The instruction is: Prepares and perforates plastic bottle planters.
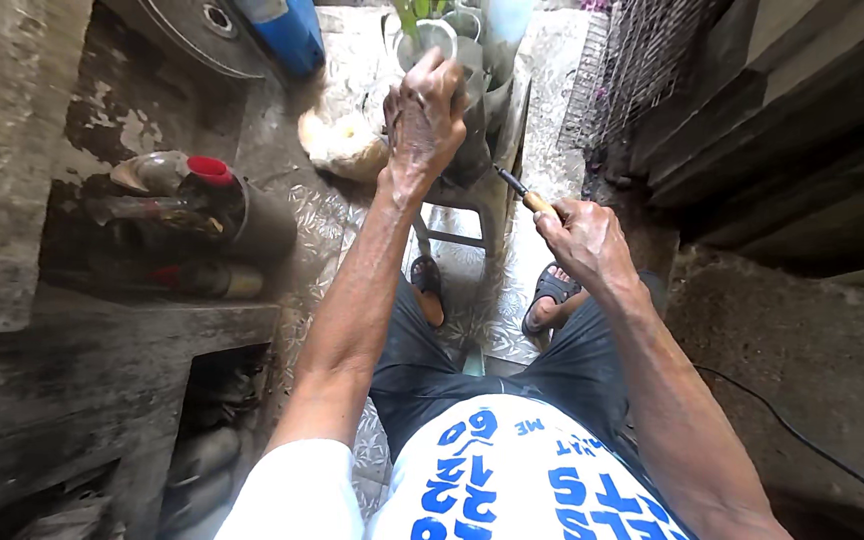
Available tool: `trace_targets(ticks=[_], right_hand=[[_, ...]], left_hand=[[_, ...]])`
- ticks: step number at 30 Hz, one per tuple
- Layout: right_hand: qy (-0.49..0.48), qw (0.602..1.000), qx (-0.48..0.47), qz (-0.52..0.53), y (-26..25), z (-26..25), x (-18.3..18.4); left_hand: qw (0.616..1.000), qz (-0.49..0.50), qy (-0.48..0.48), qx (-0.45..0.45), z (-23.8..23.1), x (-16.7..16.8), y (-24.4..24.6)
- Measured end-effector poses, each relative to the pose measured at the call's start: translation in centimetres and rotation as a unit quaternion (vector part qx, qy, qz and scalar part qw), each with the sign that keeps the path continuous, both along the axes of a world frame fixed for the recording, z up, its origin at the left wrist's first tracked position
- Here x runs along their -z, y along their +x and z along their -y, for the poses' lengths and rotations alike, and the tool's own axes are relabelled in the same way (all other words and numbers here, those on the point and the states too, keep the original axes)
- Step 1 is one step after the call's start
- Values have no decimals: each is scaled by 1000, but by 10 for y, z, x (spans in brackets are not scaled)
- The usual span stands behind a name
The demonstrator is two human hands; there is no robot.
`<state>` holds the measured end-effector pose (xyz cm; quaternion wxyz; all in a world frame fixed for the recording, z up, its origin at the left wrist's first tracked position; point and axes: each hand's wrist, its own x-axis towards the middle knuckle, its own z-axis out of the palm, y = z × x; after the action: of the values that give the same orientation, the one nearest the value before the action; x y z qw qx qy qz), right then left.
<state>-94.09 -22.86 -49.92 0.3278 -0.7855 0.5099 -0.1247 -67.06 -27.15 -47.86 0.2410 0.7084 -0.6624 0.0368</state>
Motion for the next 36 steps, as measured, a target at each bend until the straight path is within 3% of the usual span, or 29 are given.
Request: trace_targets(ticks=[5, 16, 36], right_hand=[[28, 999, 7, -36, 8, 12, 2], [48, 997, -4, -64, 15, 16, 17], [49, 998, -23, -41, 15, 28, 32]], left_hand=[[998, 14, 27, -59, 8, 1, -18], [983, 27, 169, -72, 26, -21, -29], [992, -17, 116, -53, 16, -3, -6]])
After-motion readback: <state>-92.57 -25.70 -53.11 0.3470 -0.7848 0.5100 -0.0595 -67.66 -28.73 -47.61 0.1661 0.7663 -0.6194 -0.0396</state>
